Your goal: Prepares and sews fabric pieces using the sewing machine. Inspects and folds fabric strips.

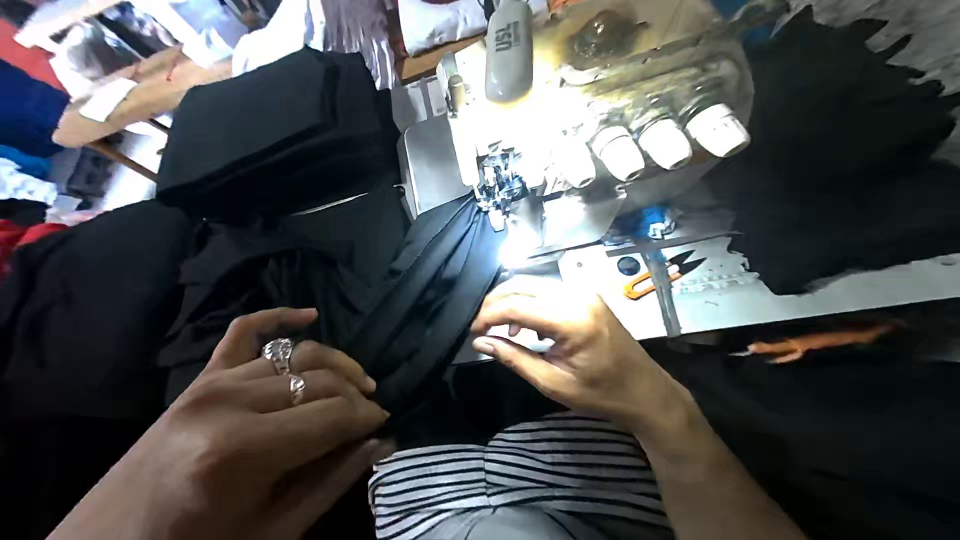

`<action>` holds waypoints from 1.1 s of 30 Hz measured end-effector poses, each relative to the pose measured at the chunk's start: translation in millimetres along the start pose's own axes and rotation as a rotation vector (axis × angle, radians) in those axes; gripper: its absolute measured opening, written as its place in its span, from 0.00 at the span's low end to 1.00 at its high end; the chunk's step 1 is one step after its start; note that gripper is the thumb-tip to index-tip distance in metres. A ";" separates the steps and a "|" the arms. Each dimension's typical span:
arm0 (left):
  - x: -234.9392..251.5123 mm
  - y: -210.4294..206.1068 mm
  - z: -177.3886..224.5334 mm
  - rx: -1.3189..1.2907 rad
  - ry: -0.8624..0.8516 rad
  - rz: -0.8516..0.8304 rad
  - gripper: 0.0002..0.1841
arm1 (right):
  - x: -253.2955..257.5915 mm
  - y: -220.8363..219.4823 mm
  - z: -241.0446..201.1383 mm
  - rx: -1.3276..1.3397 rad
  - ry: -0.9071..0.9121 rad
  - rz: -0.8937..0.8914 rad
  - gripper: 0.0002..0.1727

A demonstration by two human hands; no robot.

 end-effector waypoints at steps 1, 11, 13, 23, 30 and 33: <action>0.2 -1.0 1.6 0.029 -0.008 0.023 0.11 | 4.9 -0.8 -1.8 -0.015 0.045 -0.072 0.13; -15.7 -0.6 0.2 0.205 0.006 0.059 0.12 | 13.8 -36.1 -50.2 -0.124 0.196 0.058 0.18; -16.4 -3.5 -3.4 0.188 -0.001 0.060 0.12 | 17.4 -42.4 -52.7 -0.129 0.273 0.079 0.12; -21.7 -17.3 -12.8 0.195 0.003 0.096 0.11 | 11.6 -45.2 -54.4 -0.274 0.439 0.023 0.12; -16.6 -19.8 -11.5 0.243 -0.019 0.089 0.11 | 7.1 -47.5 -53.6 -0.346 0.447 0.009 0.13; -17.2 -20.2 -6.2 0.235 -0.031 0.088 0.11 | 2.5 -43.5 -53.2 -0.338 0.467 0.080 0.11</action>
Point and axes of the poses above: each hand's wrist, its own x-axis towards the middle knuckle, its own y-axis out of the back of the hand, z = x × y, the point moved 2 cm from there along x, towards the middle knuckle, and after that the axes turned 8 degrees about z, right-handed, at the moved point
